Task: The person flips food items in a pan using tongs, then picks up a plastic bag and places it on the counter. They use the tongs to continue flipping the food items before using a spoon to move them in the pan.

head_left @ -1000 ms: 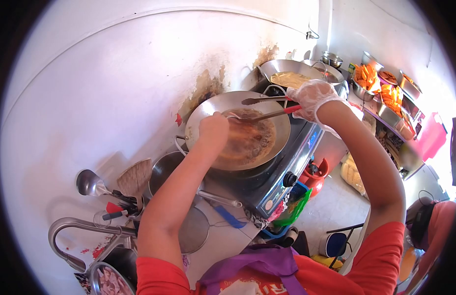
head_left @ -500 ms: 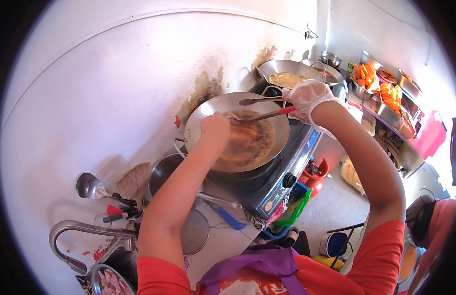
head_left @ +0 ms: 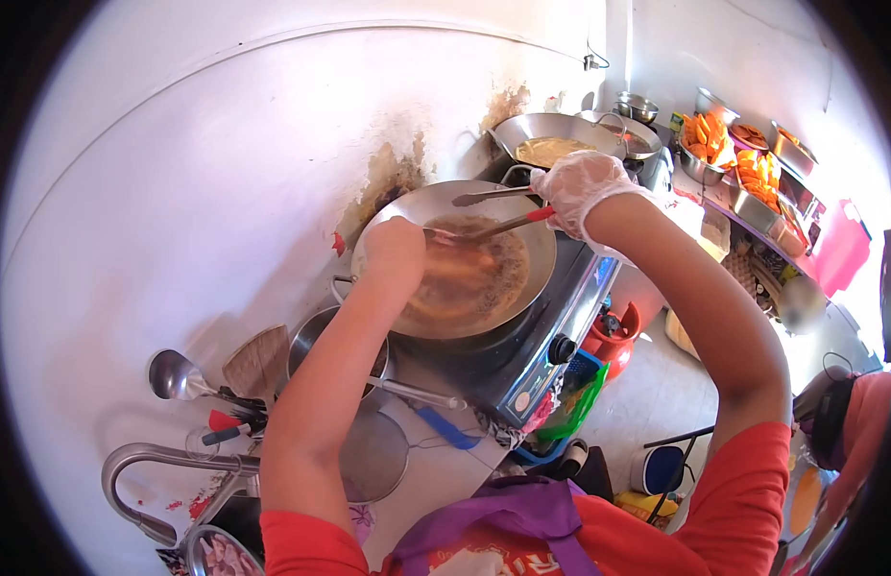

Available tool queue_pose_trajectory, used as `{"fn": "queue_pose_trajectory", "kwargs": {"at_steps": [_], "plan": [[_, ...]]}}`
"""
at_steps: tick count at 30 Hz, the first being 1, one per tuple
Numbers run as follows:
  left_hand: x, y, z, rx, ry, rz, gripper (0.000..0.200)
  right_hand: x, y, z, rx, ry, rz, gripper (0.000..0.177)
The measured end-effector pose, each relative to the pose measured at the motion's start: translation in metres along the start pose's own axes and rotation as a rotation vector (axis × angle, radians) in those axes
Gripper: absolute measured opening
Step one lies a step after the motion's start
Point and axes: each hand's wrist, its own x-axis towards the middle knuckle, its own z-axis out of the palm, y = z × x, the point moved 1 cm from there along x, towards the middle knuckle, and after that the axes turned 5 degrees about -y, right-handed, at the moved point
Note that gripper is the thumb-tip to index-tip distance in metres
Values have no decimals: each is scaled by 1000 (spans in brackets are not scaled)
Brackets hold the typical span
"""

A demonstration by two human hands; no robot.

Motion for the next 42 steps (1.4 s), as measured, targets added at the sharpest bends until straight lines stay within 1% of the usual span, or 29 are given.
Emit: {"fn": "queue_pose_trajectory", "kwargs": {"at_steps": [1, 2, 4, 5, 7, 14, 16, 22, 26, 35, 42], "plan": [[2, -3, 4, 5, -33, 0, 14, 3, -2, -2, 0, -52, 18, 35], [4, -6, 8, 9, -64, -1, 14, 3, -3, -3, -18, -15, 11, 35], [3, -9, 18, -3, 28, 8, 14, 2, -5, -4, -57, 57, -4, 33], [3, -10, 21, -8, 73, 15, 14, 2, -6, -5, -47, 49, -1, 33], [2, -9, 21, -35, 91, -10, 14, 0, -7, -7, -26, 30, 8, 33], [-4, -5, 10, -72, 51, -4, 14, 0, -6, -7, -20, 12, 23, 33], [-5, -5, 11, -57, 60, -12, 14, -1, -8, -12, 13, -33, 44, 34], [0, -8, 15, -88, 82, -42, 15, 6, 3, 1, -63, 50, -6, 35], [3, -10, 23, -73, 126, -14, 14, 4, -1, -4, -65, 11, 15, 36], [0, -5, 17, -94, 122, -44, 15, 8, 3, 1, -87, 44, -12, 35], [-2, -7, 14, -77, 52, -42, 15, 4, 2, 0, -87, 78, -32, 34]]}}
